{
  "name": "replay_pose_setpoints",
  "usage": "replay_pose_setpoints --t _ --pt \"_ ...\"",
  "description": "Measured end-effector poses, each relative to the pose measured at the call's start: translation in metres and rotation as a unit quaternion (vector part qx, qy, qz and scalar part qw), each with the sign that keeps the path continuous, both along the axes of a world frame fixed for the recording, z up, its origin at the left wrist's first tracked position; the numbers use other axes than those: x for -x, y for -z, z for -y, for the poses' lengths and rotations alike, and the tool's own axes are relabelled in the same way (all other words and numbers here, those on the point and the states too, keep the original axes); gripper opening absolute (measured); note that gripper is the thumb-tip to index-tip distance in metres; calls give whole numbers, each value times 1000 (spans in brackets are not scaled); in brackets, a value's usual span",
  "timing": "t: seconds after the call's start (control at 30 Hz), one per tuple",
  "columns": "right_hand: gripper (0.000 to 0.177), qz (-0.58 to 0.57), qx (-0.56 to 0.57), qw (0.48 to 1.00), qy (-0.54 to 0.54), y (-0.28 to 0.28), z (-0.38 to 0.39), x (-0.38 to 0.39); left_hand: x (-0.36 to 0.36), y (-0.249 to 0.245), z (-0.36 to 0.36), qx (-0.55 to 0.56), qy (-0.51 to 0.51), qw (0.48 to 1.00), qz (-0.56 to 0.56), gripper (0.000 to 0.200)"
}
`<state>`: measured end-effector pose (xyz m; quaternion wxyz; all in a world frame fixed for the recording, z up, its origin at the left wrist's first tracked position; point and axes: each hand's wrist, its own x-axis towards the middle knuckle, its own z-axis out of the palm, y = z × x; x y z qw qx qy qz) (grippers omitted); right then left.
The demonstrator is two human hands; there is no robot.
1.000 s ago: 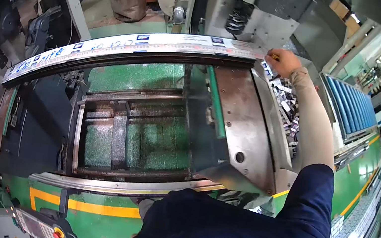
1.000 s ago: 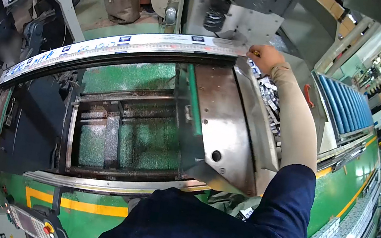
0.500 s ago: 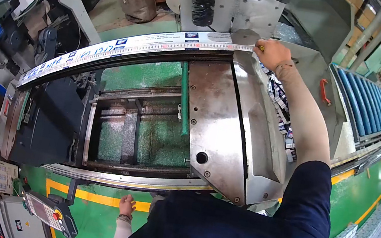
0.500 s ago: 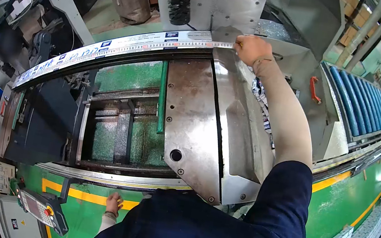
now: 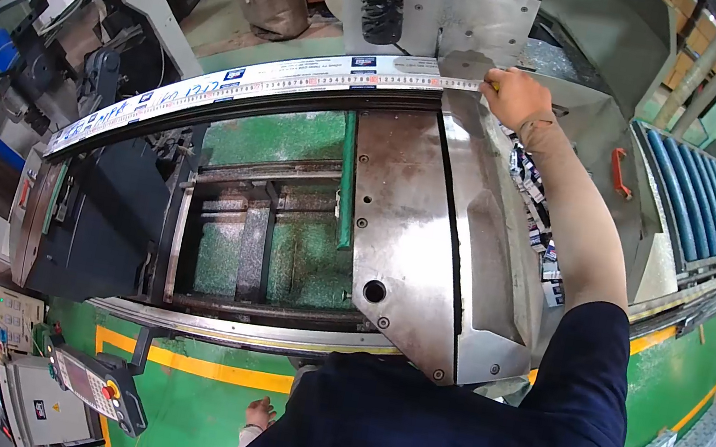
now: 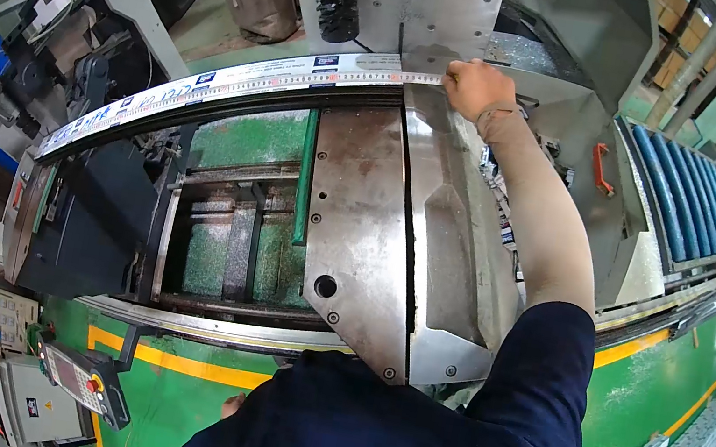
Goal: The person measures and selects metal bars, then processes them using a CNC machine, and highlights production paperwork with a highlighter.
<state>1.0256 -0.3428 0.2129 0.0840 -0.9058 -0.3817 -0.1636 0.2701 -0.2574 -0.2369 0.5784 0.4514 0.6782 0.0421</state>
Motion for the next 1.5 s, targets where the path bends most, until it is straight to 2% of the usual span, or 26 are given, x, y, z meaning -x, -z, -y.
replay_pose_setpoints --t 0.1,0.13,0.17,0.2,0.23,0.27,0.3,0.33,0.4,0.47,0.53,0.6,0.63,0.8,0.87,0.93,1.0,1.07,1.13,1.2,1.23,1.27,1.33,1.4,1.47,1.5 --pt "25 30 7 1000 -3 -8 2 9 -8 12 -21 47 -9 999 25 33" --pt "25 31 -9 999 -20 -8 1 8 -12 19 -29 41 -56 990 120 34" --pt "28 11 -3 999 -39 -11 2 13 -47 -16 -32 -16 -93 987 129 32" --pt "32 -29 -2 993 -117 -12 1 15 -88 -72 -40 -27 -104 981 158 35" --pt "34 -132 23 977 -164 -28 -7 33 -116 -98 -57 -58 -61 952 293 44" --pt "30 -142 4 972 -188 -30 -14 57 -147 -131 -69 -88 -80 946 301 34" --pt "28 -256 31 944 -206 -24 -19 64 -181 -196 -81 -77 -61 941 325 45" --pt "30 -277 41 927 -250 -26 -21 93 -203 -239 -93 -81 -13 924 374 58" --pt "34 -354 93 891 -268 -32 -25 155 -238 -289 -118 -101 15 846 523 70" --pt "39 -323 92 876 -346 -23 -28 201 -263 -333 -140 -89 -56 792 601 62" --pt "43 -346 127 850 -376 -19 -37 218 -277 -362 -172 -161 -159 762 607 46" --pt "45 -304 138 865 -375 -26 -37 234 -262 -363 -200 -205 -308 691 621 33" --pt "46 -310 161 861 -370 -31 -38 238 -245 -368 -207 -231 -355 683 595 30" --pt "49 -305 221 842 -387 -40 -55 249 -135 -368 -216 -290 -453 613 579 31" --pt "51 -273 240 838 -406 -37 -76 263 -103 -378 -197 -314 -480 610 547 33" --pt "53 -282 274 823 -409 -44 -102 291 -88 -379 -171 -334 -469 640 509 39" --pt "55 -274 295 813 -421 -48 -125 322 -84 -362 -145 -330 -384 717 479 47" --pt "56 -246 300 800 -459 -39 -152 356 -88 -362 -119 -230 -348 740 528 52" --pt "61 -253 330 766 -491 -30 -181 398 -87 -345 -105 -169 -296 777 529 57" --pt "64 -284 355 733 -505 -9 -210 447 -75 -325 -101 -206 -165 814 518 62" --pt "65 -308 353 708 -529 4 -224 475 -70 -309 -100 -191 -104 828 518 61" --pt "66 -334 351 681 -549 19 -238 505 -62 -303 -98 -221 -68 825 515 60" --pt "64 -400 291 660 -565 56 -264 569 -36 -267 -98 -203 -67 843 493 57" --pt "61 -566 173 592 -547 102 -290 632 9 -241 -108 -202 -86 829 514 54" --pt "49 -740 105 520 -413 121 -314 701 67 -230 -121 -130 -167 816 538 41" --pt "43 -811 77 452 -364 124 -325 734 100 -223 -130 -187 -135 860 455 35"
